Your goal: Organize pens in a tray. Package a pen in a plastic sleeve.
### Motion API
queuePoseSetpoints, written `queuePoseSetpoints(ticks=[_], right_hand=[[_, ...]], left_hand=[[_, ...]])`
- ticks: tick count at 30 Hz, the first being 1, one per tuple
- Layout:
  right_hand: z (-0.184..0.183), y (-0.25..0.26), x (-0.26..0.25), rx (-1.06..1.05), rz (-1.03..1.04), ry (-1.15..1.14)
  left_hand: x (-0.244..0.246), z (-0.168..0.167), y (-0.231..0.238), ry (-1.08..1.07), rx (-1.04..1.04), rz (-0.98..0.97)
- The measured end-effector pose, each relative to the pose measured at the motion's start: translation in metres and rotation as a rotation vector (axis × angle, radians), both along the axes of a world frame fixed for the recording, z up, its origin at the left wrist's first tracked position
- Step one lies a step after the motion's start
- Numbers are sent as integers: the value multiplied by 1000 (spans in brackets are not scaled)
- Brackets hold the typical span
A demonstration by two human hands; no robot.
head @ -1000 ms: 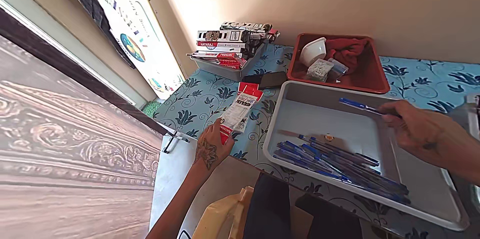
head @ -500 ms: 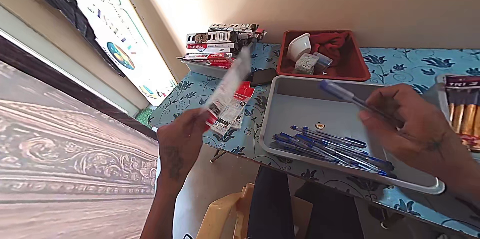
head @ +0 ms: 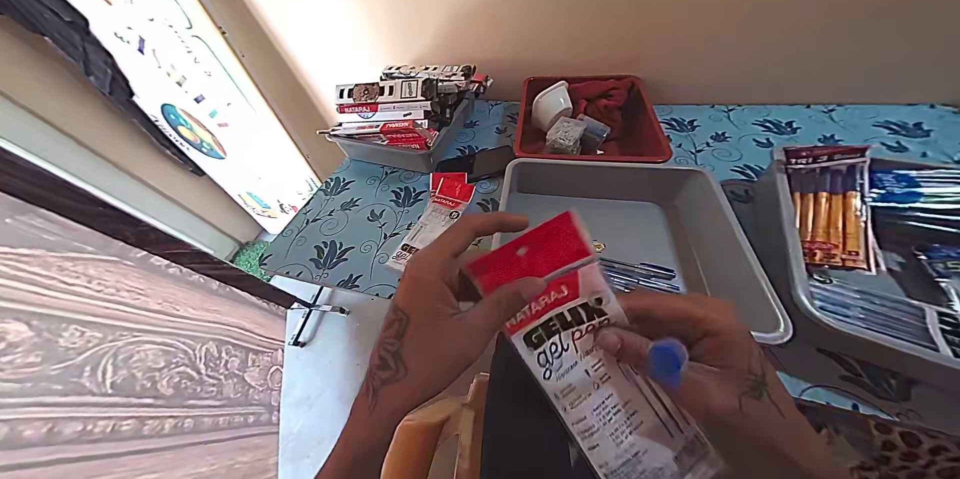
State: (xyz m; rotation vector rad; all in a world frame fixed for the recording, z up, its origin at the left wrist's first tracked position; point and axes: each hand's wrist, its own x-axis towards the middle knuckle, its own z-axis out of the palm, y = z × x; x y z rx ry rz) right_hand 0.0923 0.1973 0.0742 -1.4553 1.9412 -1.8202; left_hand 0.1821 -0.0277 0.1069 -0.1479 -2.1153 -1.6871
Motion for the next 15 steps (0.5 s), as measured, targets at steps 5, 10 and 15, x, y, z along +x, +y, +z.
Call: queuePoseSetpoints(ticks=[5,10,15], right_hand=[[-16,4,19,-144,-123,-215],[-37,19,47,-43,50,-352],[-47,24,63,-10,12,-480]], left_hand=[[-5,-34,25,20,385,-94],[-10,-35,23,220,339,314],[-6,-43,19,322,341,402]])
